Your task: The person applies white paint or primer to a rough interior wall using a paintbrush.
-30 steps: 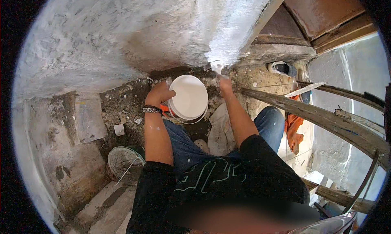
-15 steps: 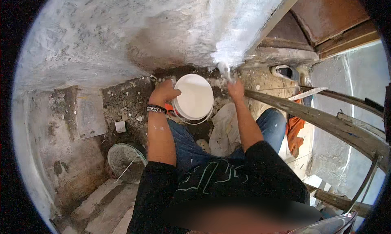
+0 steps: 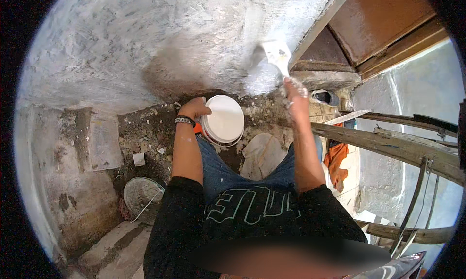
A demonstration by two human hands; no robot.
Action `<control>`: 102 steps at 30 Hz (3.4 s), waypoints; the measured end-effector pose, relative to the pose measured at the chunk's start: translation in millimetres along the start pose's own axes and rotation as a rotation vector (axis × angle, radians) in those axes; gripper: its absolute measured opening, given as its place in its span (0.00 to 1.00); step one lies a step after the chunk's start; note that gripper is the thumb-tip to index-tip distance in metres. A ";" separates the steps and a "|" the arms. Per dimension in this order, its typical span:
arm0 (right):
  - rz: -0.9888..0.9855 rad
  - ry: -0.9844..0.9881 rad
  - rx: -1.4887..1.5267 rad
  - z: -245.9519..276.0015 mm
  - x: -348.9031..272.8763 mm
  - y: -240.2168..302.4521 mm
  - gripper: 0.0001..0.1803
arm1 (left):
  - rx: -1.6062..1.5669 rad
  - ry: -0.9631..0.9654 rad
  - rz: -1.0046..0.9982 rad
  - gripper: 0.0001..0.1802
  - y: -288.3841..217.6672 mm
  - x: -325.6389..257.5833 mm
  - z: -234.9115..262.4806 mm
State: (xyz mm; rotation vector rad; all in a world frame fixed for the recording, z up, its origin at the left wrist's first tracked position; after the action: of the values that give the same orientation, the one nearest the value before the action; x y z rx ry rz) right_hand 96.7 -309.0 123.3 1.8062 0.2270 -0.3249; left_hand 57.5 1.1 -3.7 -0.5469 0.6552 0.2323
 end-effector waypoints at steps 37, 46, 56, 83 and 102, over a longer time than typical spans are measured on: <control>-0.285 -0.427 -0.096 14.1 155.6 -362.7 0.15 | 0.028 -0.256 0.017 0.26 -6.3 -48.3 -4.2; -0.333 -0.384 -0.026 3.6 136.5 -333.6 0.16 | 0.028 -0.232 -0.011 0.26 -3.9 -60.3 4.2; -0.478 -0.440 0.160 -3.3 97.7 -310.8 0.28 | 0.055 -0.299 0.016 0.25 -10.3 -60.3 3.0; -0.271 -0.268 0.038 -18.6 73.8 -293.1 0.15 | -0.045 -0.309 -0.008 0.24 25.3 -50.0 -0.5; -0.227 0.075 -0.385 -10.9 55.2 -242.2 0.42 | 0.120 -0.287 0.122 0.27 -6.6 -60.8 13.6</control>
State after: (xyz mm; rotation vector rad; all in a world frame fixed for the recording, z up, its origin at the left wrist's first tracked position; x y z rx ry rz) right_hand 71.8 -237.4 -113.5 1.4150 0.5142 -0.3470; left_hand 20.0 0.9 46.4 -0.3494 0.4207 0.3758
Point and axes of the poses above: each hand's wrist, its own x-axis towards the middle knuckle, its own z-axis out of the back of the hand, y = z × x, the point moved 1 cm from there along x, towards the middle knuckle, and after that the axes turned 13 degrees about x, right-handed, at the moved point
